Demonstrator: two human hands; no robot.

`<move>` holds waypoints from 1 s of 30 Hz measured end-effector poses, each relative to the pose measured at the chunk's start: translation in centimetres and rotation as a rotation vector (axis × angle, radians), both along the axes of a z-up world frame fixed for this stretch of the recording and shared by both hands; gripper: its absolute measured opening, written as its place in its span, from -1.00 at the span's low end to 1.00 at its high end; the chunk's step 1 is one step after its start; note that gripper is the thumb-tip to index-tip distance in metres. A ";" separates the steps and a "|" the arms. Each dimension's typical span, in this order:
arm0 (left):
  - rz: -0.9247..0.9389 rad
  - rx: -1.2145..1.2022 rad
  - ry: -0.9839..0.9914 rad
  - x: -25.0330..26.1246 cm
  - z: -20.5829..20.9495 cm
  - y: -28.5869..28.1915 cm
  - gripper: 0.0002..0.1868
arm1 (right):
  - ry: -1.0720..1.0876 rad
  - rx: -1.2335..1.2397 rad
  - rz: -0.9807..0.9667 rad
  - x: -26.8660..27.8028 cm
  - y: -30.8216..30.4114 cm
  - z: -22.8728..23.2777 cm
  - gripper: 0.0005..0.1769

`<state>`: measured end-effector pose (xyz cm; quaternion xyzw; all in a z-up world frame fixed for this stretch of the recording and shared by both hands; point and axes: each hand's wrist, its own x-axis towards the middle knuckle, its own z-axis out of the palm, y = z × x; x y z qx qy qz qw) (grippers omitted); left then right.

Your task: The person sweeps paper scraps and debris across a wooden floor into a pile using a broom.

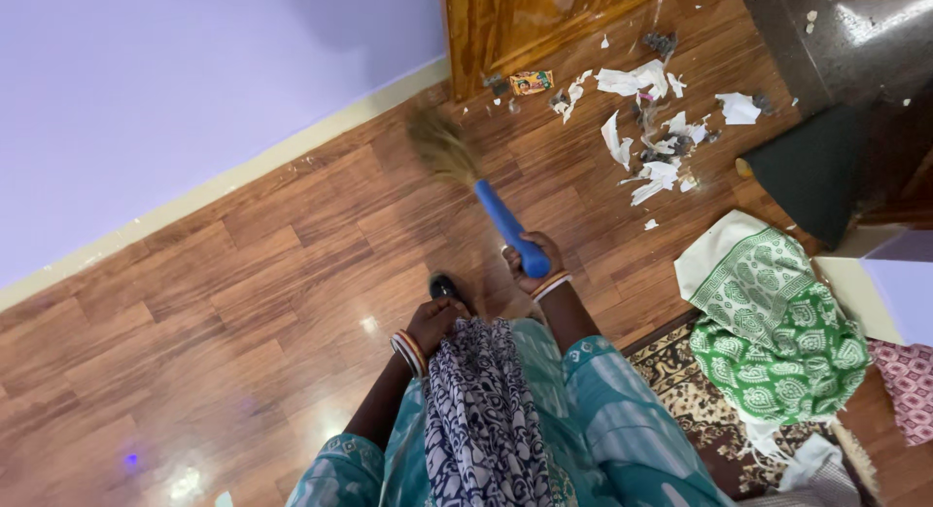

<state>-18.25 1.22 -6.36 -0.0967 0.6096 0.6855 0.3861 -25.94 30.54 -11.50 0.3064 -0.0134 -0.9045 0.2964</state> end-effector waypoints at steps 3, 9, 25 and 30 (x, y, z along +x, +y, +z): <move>-0.075 -0.009 0.004 -2.1 0.7 -1.5 -0.72 | -0.018 0.182 -0.043 -1.2 3.6 0.9 -0.66; -0.228 -0.101 0.030 -5.9 0.6 -1.1 -0.70 | 0.054 0.604 0.104 2.5 4.4 6.3 -0.62; -0.305 -0.076 -0.043 -14.2 1.3 9.9 -0.71 | -0.141 0.363 -0.061 -2.2 17.0 -1.8 -0.60; -0.317 -0.121 -0.018 -15.6 2.4 13.0 -0.70 | -0.134 0.635 -0.025 -6.8 21.0 0.9 -0.58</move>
